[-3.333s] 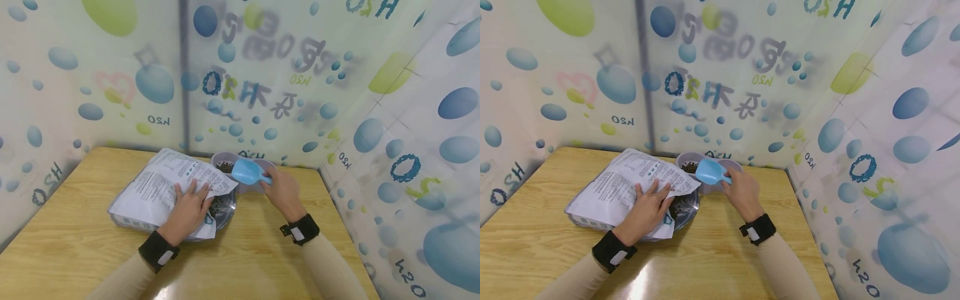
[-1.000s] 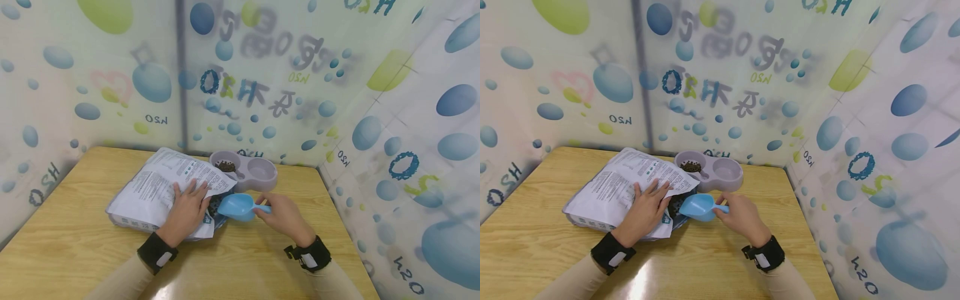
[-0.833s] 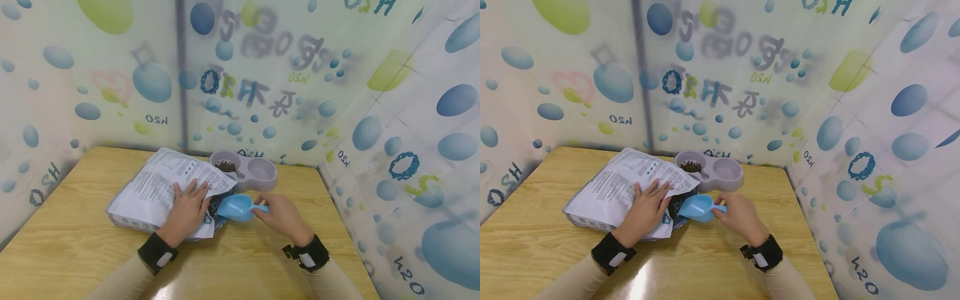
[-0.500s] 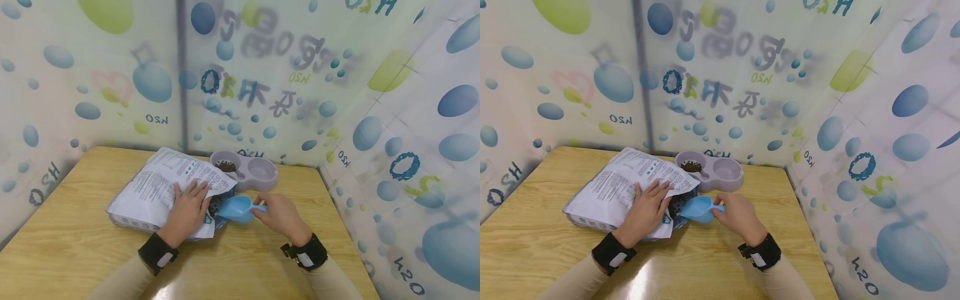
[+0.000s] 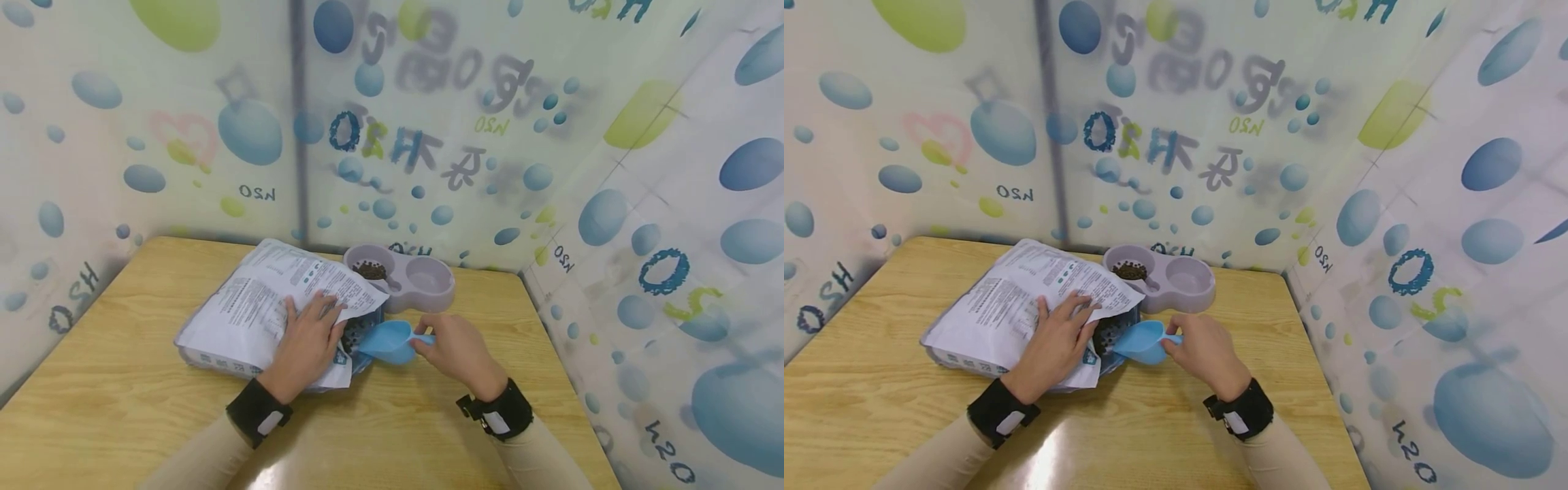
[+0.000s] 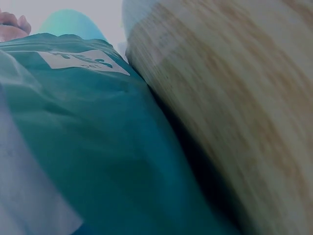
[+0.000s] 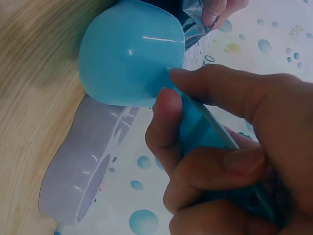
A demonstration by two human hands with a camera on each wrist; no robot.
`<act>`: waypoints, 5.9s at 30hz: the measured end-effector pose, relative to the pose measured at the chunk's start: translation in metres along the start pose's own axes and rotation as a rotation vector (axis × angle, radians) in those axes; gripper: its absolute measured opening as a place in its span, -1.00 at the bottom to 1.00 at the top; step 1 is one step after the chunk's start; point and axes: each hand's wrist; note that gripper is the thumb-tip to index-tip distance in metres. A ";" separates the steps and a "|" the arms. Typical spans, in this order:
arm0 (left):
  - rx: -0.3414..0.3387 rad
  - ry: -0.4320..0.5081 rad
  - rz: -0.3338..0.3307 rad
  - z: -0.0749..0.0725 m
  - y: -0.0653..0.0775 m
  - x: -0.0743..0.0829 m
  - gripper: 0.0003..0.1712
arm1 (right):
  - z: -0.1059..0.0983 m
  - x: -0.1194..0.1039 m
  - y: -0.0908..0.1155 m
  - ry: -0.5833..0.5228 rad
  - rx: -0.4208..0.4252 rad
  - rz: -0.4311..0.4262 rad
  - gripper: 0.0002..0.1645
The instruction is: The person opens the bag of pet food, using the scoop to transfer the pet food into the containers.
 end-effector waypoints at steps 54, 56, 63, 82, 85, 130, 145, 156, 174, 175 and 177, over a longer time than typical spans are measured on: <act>-0.036 0.000 -0.006 -0.003 0.001 0.003 -0.46 | 0.048 -0.018 -0.022 -0.012 0.044 -0.021 -0.78; -0.039 0.003 -0.006 -0.002 0.001 0.002 -0.46 | 0.049 -0.016 -0.020 -0.026 0.037 -0.008 -0.78; -0.039 -0.001 -0.012 -0.002 0.001 0.002 -0.46 | 0.056 -0.005 -0.015 -0.046 0.046 -0.002 -0.78; -0.025 -0.012 -0.004 -0.001 0.000 0.002 -0.46 | 0.070 0.013 -0.011 -0.209 -0.019 -0.035 -0.84; -0.027 -0.010 -0.003 -0.001 0.000 0.002 -0.46 | 0.069 0.015 -0.010 -0.228 -0.025 -0.027 -0.87; -0.033 -0.020 -0.008 -0.001 0.000 0.001 -0.45 | 0.062 0.055 0.011 -0.386 -0.038 0.002 -0.82; -0.027 -0.033 0.001 0.001 0.000 0.000 -0.45 | 0.034 0.081 0.019 -0.397 0.016 -0.005 -0.81; -0.026 -0.023 0.003 0.001 -0.001 0.000 -0.45 | 0.004 0.105 0.002 -0.303 0.161 0.076 -0.78; -0.008 -0.007 0.012 0.002 0.001 0.000 -0.46 | -0.037 0.092 -0.028 0.098 0.329 0.172 -0.78; -0.010 -0.009 0.009 0.002 0.001 -0.001 -0.46 | -0.039 0.091 -0.030 0.117 0.330 0.168 -0.77; -0.015 -0.012 0.004 0.001 0.001 -0.001 -0.45 | -0.042 0.089 -0.033 0.157 0.328 0.163 -0.76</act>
Point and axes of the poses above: each hand's wrist, its own y-axis away from the middle knuckle, its own z-axis out of the palm, x = y × z, and after that the axes turned 9 degrees about -x, right-handed
